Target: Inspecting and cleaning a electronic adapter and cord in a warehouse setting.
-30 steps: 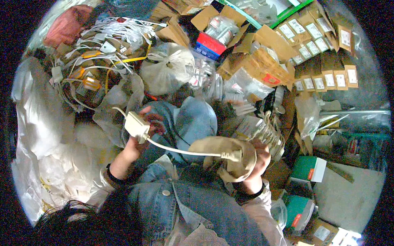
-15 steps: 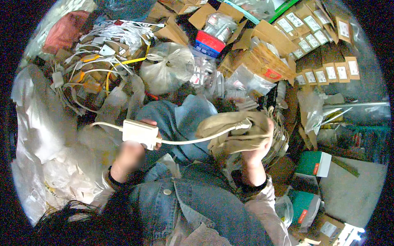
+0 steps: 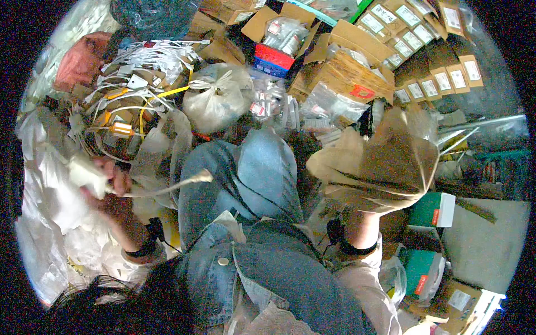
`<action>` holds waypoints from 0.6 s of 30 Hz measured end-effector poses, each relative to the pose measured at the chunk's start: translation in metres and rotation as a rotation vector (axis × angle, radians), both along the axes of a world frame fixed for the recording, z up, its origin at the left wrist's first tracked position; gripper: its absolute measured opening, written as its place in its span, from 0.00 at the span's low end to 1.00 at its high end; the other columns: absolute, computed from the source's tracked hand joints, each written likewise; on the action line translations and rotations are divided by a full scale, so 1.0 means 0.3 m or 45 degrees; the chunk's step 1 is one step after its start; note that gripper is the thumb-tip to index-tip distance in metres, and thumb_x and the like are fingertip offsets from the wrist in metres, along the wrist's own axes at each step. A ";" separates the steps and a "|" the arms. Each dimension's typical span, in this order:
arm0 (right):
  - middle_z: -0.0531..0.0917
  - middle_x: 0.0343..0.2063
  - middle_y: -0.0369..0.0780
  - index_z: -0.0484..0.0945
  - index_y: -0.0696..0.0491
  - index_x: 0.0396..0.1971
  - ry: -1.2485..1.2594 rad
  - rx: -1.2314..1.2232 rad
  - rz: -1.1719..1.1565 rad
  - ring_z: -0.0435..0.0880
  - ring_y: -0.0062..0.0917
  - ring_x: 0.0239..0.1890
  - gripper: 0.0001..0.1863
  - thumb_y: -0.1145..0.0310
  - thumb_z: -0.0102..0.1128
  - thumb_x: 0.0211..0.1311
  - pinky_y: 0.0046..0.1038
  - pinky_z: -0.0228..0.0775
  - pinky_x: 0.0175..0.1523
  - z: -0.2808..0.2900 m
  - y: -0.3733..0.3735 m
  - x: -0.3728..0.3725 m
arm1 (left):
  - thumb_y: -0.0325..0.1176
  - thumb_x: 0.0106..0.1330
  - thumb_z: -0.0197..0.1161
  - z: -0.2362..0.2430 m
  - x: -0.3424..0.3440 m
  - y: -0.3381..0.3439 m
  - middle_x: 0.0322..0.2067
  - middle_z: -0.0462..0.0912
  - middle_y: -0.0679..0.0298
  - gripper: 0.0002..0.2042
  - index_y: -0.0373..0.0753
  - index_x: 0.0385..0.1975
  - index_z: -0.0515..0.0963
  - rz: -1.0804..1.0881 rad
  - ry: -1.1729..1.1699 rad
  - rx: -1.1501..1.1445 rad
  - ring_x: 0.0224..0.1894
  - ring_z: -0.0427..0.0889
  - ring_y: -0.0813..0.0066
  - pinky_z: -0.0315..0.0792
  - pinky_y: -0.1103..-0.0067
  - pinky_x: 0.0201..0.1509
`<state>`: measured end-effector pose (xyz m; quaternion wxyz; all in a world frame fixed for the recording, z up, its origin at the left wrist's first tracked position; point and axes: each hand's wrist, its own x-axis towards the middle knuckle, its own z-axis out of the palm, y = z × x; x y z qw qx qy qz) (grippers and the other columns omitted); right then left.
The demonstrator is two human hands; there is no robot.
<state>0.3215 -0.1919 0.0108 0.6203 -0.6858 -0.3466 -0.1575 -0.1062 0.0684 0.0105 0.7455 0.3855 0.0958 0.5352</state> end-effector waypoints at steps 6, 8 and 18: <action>0.74 0.52 0.44 0.61 0.57 0.60 -0.146 -0.179 0.134 0.75 0.33 0.52 0.27 0.58 0.46 0.66 0.35 0.67 0.58 -0.016 0.102 -0.160 | 0.63 0.62 0.49 0.068 -0.030 -0.017 0.29 0.73 0.65 0.36 0.32 0.55 0.63 0.358 0.670 0.412 0.14 0.62 0.85 0.54 0.85 0.14; 0.74 0.51 0.45 0.61 0.59 0.60 0.838 0.126 0.451 0.75 0.33 0.51 0.28 0.60 0.50 0.64 0.34 0.69 0.56 -0.026 0.116 -0.229 | 0.59 0.65 0.46 0.054 0.031 -0.066 0.28 0.76 0.67 0.32 0.34 0.53 0.67 0.480 1.078 0.336 0.17 0.64 0.87 0.55 0.87 0.17; 0.75 0.47 0.45 0.64 0.60 0.55 0.648 -0.588 1.476 0.73 0.33 0.53 0.31 0.71 0.65 0.50 0.30 0.62 0.58 -0.070 0.265 -0.514 | 0.60 0.69 0.33 -0.047 0.355 -0.272 0.26 0.79 0.66 0.33 0.33 0.51 0.69 -0.510 0.864 0.133 0.19 0.69 0.86 0.59 0.87 0.18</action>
